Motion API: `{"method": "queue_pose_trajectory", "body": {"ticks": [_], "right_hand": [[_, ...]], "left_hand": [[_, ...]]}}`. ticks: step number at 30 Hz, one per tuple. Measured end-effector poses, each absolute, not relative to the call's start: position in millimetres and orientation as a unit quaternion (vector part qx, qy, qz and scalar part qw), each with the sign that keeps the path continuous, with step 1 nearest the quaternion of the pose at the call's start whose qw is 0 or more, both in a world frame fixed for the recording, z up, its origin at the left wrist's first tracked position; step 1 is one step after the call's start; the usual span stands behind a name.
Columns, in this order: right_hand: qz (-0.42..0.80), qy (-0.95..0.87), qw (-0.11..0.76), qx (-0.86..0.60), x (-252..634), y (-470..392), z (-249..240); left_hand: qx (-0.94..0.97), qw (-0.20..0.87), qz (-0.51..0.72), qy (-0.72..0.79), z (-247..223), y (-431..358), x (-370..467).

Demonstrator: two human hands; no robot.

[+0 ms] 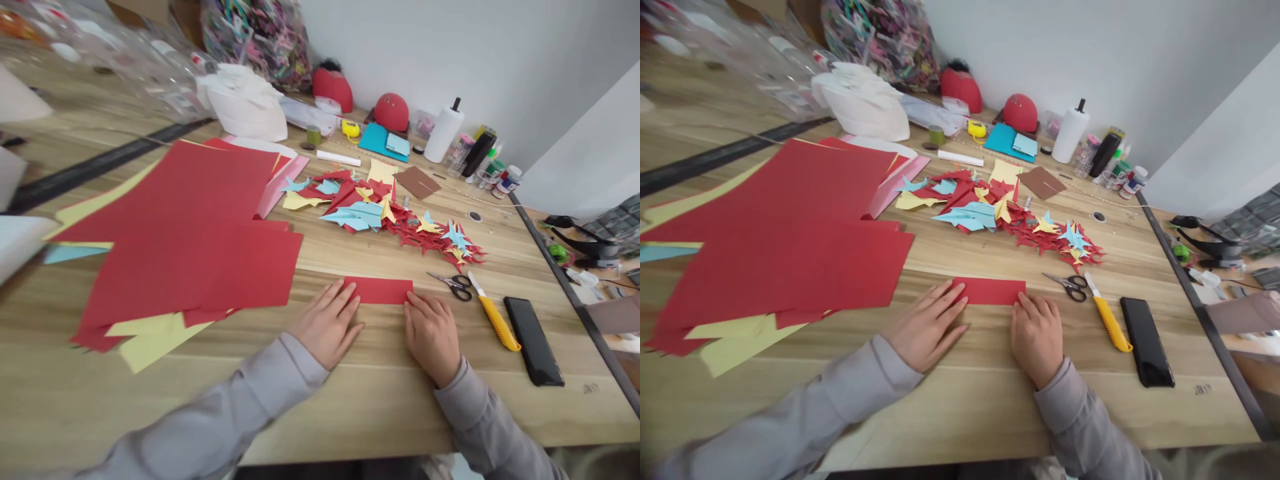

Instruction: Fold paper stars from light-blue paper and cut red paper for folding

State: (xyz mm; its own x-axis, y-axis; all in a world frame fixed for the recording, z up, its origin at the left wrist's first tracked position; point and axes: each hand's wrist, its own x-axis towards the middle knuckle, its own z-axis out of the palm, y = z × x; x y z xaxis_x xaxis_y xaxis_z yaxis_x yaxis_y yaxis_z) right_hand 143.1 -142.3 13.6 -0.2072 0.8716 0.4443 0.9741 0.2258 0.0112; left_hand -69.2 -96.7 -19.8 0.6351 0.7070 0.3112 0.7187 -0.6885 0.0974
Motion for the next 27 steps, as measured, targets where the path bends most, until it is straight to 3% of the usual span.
{"method": "queue_pose_trajectory", "body": {"ticks": [12,18,27], "right_hand": [[-0.126,-0.805,0.106,-0.571,112.8,-152.6,17.3],[-0.064,-0.805,0.155,-0.57,116.2,-145.3,17.1],[-0.001,-0.81,0.16,-0.564,118.2,-146.5,22.6]], "left_hand": [[-0.855,-0.003,-0.137,-0.5,12.1,-43.8,-14.6],[-0.863,0.008,-0.139,-0.486,8.5,-44.5,6.2],[-0.873,0.004,-0.107,-0.476,-1.9,-58.5,11.1]]}}
